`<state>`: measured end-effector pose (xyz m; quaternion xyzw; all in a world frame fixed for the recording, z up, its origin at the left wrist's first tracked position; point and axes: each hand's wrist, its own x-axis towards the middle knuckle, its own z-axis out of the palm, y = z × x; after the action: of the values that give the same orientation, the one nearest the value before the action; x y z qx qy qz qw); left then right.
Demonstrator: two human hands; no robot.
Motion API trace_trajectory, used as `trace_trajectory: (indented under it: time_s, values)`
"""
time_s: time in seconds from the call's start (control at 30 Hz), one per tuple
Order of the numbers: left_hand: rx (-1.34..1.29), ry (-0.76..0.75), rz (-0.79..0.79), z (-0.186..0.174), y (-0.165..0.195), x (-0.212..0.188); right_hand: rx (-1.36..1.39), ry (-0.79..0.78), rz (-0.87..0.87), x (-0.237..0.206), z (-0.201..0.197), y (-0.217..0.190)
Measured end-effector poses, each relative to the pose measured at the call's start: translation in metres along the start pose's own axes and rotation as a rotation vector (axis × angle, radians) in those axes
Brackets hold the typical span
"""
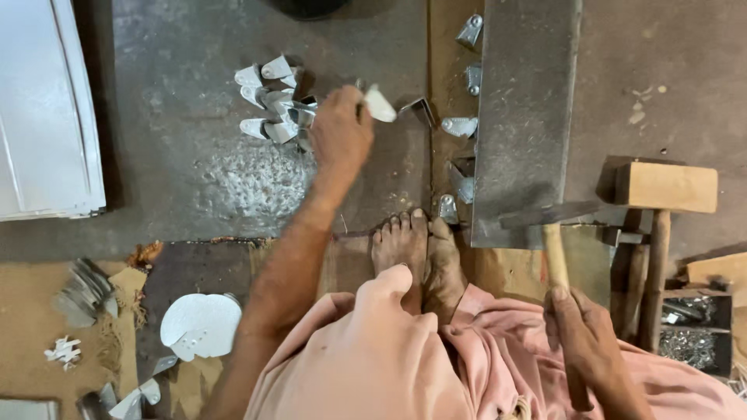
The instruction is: The person sits on the floor of a metal workshop and hammers small aluminum pieces flat on a steel block using a ball-peen hammer, repositioning each piece by hand. Finished pieces are set aside and later gathered by hand into a bucket.
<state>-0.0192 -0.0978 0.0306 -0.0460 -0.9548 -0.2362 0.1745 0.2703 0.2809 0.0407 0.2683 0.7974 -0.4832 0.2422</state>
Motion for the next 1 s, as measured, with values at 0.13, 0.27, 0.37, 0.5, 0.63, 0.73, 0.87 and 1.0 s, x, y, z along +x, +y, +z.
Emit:
trace_trajectory:
  time_s: [0.13,0.27,0.37,0.5,0.63,0.73,0.87,1.0]
  values:
    - [0.053,0.097,0.191,-0.010,-0.015,-0.002,0.001,0.265,0.010,-0.008,-0.010,0.007]
    - [-0.226,-0.268,0.127,0.019,0.034,-0.026,0.804,0.168,-0.144,-0.004,-0.032,0.010]
    - [-0.246,-0.713,-0.105,0.048,0.068,-0.051,0.973,0.102,-0.093,-0.003,-0.041,0.015]
    - [-0.328,-0.581,-0.374,0.086,0.081,-0.067,0.918,0.063,-0.051,-0.007,-0.035,0.018]
    - [-0.434,-0.548,-0.492,0.102,0.074,-0.075,1.000,0.012,-0.056,-0.009,-0.022,0.006]
    - [-0.431,-0.558,-0.437,0.097,0.059,-0.081,0.944,0.049,-0.074,-0.005,-0.022,-0.007]
    - [-0.746,-0.652,-0.511,0.078,0.035,-0.082,0.813,0.123,-0.077,0.002,-0.034,-0.026]
    - [-1.247,-0.545,-0.600,0.063,0.029,-0.066,0.565,0.149,-0.071,0.015,-0.036,-0.065]
